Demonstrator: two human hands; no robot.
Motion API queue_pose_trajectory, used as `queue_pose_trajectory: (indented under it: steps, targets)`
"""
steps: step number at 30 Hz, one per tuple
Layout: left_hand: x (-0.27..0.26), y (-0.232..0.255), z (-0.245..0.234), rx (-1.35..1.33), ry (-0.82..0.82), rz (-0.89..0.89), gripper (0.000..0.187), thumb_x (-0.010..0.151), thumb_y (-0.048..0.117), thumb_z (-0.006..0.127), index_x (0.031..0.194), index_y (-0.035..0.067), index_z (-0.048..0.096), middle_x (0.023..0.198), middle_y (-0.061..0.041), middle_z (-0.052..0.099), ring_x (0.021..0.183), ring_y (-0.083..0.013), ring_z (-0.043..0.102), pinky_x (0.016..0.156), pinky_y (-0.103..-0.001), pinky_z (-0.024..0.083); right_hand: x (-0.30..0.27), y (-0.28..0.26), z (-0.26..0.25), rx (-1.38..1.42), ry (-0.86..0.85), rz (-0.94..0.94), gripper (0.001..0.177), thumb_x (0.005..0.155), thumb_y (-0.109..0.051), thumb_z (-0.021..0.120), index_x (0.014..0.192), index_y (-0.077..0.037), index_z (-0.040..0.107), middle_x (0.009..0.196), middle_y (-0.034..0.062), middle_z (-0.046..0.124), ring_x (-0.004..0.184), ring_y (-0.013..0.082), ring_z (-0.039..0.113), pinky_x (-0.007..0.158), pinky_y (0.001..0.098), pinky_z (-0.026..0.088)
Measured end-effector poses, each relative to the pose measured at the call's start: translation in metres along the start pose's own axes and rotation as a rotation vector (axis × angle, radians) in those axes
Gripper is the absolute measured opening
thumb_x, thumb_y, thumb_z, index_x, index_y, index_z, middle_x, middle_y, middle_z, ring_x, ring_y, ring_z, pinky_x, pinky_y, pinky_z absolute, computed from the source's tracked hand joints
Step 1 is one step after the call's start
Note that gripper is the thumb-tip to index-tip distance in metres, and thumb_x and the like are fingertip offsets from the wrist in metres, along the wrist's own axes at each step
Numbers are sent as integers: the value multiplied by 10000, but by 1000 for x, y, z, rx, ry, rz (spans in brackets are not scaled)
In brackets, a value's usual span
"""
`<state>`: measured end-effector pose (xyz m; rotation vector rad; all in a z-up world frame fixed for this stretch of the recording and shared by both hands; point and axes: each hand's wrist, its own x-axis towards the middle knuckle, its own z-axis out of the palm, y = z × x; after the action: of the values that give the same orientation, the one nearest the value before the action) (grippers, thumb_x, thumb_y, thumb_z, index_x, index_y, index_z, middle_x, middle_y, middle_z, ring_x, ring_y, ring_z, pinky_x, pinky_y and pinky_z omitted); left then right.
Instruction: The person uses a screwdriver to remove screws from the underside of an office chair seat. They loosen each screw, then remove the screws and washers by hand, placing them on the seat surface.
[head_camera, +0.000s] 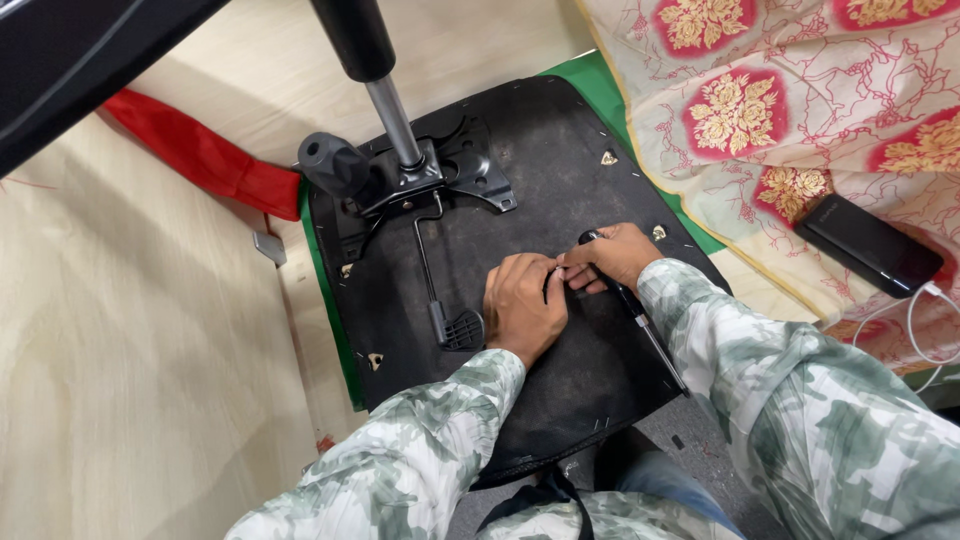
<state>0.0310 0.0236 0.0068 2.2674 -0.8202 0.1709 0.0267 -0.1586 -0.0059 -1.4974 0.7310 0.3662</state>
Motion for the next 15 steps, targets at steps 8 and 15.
queue_pose_trajectory:
  steps: [8, 15]
  targets:
    - [2, 2, -1, -12, -12, -24, 179, 942, 183, 616, 975, 62, 744, 995, -52, 713, 1040, -233, 652, 970, -407, 461, 0, 0, 1, 24, 11, 11, 206, 785, -167, 810, 892, 0, 755, 852, 117, 774, 744, 212, 751, 644, 331, 602]
    - [4, 4, 0, 26, -20, -24, 177, 946, 187, 614, 976, 63, 736, 991, -59, 710, 1040, -241, 651, 959, -409, 463, 1, -1, 0, 25, 3, 18, 195, 788, -174, 800, 896, -18, 757, 859, 100, 775, 752, 195, 752, 655, 327, 596]
